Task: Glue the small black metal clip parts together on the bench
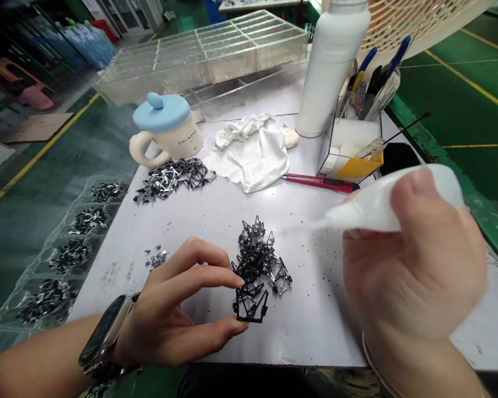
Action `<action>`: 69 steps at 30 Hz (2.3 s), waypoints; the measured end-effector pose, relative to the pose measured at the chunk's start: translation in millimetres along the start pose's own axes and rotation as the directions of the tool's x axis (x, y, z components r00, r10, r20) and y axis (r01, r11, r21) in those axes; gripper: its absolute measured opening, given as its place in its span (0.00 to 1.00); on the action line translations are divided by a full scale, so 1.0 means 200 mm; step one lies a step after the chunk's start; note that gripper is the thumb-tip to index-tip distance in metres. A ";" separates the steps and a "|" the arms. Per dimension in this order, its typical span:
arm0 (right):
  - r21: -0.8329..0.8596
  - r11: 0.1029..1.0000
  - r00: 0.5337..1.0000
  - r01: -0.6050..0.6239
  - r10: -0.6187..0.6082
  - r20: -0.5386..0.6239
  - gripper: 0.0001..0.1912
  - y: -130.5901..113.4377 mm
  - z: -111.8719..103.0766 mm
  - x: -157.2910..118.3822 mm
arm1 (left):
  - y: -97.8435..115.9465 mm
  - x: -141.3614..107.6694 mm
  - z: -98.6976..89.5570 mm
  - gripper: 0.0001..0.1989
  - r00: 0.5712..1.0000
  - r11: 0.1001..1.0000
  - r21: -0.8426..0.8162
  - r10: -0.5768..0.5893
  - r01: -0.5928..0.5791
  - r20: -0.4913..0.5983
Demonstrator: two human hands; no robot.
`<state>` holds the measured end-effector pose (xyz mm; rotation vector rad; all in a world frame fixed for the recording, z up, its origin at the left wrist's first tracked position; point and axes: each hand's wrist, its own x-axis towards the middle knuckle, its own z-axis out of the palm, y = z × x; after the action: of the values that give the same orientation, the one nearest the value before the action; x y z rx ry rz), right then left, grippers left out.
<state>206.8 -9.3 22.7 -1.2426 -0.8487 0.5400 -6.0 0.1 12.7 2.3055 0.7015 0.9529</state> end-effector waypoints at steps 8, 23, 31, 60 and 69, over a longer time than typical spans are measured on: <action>-0.495 0.865 0.994 0.084 -0.038 0.101 0.19 0.18 0.02 0.13 | 0.00 -0.01 0.01 0.14 0.995 0.995 0.014 0.095 -0.095 -0.035; -0.362 0.615 0.702 0.700 -0.501 0.506 0.05 0.02 0.18 -0.03 | 0.06 -0.08 0.12 0.12 0.839 0.858 -0.057 0.482 -0.511 -0.253; -0.180 0.720 0.175 0.671 0.083 0.981 0.09 0.10 0.72 -0.19 | 0.03 -0.09 0.13 0.11 0.751 0.781 0.035 0.611 -0.623 -0.252; -0.325 0.946 0.900 0.009 0.134 0.416 0.05 -0.03 0.02 -0.06 | 0.01 -0.05 0.12 0.14 0.840 0.883 -0.008 0.444 -0.469 -0.312; -0.173 0.868 0.883 -0.465 0.469 -0.021 0.16 0.03 -0.28 -0.26 | -0.02 -0.04 0.09 0.16 0.892 0.914 0.010 0.398 -0.406 -0.213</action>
<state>220.5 -80.7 -2.6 -1.6200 -0.6166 0.8841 0.7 -6.9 -4.1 2.3878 0.2801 1.4010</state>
